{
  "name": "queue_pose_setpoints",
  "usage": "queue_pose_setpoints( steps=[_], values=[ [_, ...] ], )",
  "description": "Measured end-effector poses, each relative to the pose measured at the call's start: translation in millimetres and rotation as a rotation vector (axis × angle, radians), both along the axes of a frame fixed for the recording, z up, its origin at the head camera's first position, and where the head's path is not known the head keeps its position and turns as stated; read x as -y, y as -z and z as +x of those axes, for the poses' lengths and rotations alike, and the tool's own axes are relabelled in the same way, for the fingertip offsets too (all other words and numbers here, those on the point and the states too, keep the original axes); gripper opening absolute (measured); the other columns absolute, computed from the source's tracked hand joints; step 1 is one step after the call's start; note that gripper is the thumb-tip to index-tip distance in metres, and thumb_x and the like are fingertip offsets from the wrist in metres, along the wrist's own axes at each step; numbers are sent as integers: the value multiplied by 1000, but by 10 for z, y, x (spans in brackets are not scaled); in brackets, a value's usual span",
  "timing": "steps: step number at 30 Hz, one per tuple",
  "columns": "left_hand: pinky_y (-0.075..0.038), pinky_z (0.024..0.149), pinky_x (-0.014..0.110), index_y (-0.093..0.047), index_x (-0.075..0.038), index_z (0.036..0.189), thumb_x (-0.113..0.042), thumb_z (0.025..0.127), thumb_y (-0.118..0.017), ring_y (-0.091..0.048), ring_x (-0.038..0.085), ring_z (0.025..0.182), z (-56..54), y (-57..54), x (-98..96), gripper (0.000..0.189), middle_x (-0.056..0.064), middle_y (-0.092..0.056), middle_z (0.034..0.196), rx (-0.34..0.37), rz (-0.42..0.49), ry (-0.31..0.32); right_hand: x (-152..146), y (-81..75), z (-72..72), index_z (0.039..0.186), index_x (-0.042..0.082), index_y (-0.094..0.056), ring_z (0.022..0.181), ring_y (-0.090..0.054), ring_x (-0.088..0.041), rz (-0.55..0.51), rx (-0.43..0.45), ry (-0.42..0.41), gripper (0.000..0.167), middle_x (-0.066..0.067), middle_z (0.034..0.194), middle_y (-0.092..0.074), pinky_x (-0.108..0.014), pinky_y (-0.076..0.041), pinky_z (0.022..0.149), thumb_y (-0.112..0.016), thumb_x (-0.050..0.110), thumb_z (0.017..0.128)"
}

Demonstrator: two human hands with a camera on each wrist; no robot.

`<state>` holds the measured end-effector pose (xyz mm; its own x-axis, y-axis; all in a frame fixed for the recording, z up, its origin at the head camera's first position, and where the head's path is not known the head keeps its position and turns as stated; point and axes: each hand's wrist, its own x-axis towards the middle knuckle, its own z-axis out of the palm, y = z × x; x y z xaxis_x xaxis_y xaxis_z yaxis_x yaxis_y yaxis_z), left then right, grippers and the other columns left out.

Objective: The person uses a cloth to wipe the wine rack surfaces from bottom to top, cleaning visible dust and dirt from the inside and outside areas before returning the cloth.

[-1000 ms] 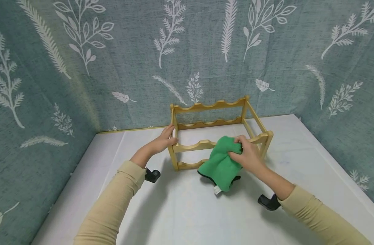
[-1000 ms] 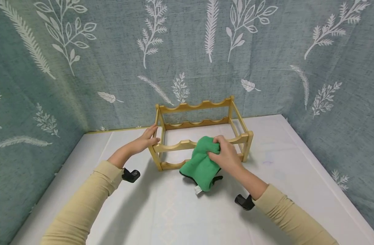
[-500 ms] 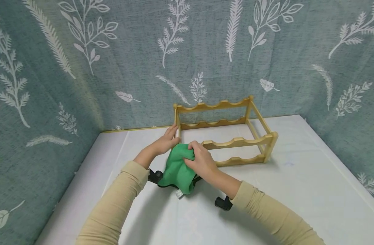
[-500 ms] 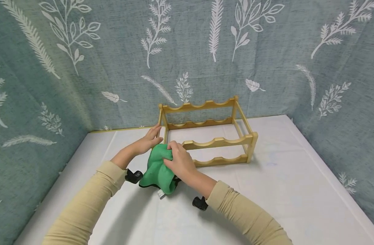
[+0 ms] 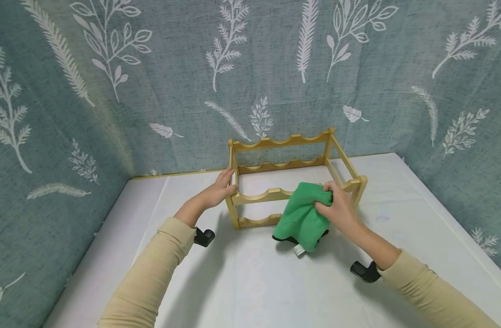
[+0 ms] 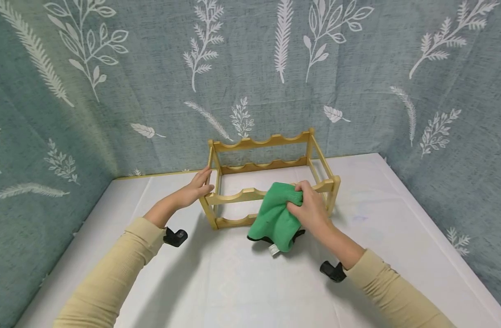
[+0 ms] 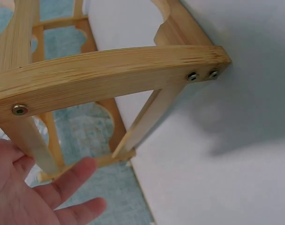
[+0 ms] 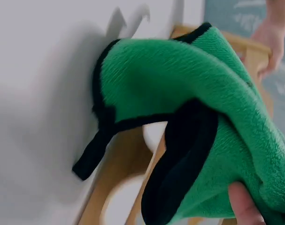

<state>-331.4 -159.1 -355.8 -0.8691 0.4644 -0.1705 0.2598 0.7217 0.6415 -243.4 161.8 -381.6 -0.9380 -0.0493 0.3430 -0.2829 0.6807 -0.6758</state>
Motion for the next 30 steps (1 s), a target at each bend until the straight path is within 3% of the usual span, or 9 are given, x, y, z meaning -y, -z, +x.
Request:
queue_pose_setpoints(
  steps=[7,10,12,16,21,25,30],
  values=[
    [-7,108,58,3,-4,147,-33,94,-32,13,31,139,6,20,19,70,11,15,152,19,18,6,-773,-45,112,112,-5,-42,61,-52,-26,82,18,128,33,-27,84,-56,-32,-39,52,-58,11,87],
    [-8,108,58,3,-5,147,-34,94,-32,13,30,139,9,13,33,70,10,15,153,20,15,-3,-905,-80,165,120,-7,-39,58,-51,-23,124,49,113,42,-26,80,-55,-31,-38,50,-59,11,87],
    [-8,108,58,3,-5,147,-33,94,-31,13,30,139,13,7,36,69,10,15,153,17,8,-8,-875,-119,210,125,-6,-38,64,-55,-27,134,75,68,47,-29,89,-56,-32,-41,51,-60,11,87],
    [-8,108,57,2,-4,147,-34,95,-31,12,30,139,1,8,24,69,10,15,153,10,-2,-1,-552,-182,321,127,-1,-44,86,-59,-34,147,97,-65,50,-27,109,-57,-39,-48,62,-65,12,84],
    [-9,108,56,2,-4,147,-33,95,-30,12,30,139,-4,-4,3,68,10,16,152,7,3,4,148,-54,350,119,4,-55,97,-59,-26,177,82,-267,41,-13,113,-60,-41,-49,76,-69,14,81],
    [-10,108,57,2,-5,147,-36,96,-28,11,30,139,-11,-9,1,68,9,16,152,6,-21,5,737,70,266,116,8,-56,100,-57,-22,217,143,-357,37,-8,112,-60,-39,-48,81,-68,17,82],
    [-14,108,56,1,-6,148,-38,96,-24,7,31,140,-1,-8,9,66,8,15,153,-2,-61,-1,1330,223,71,113,6,-54,90,-58,-22,291,190,-434,32,-11,103,-59,-35,-49,73,-65,17,85]
  ],
)
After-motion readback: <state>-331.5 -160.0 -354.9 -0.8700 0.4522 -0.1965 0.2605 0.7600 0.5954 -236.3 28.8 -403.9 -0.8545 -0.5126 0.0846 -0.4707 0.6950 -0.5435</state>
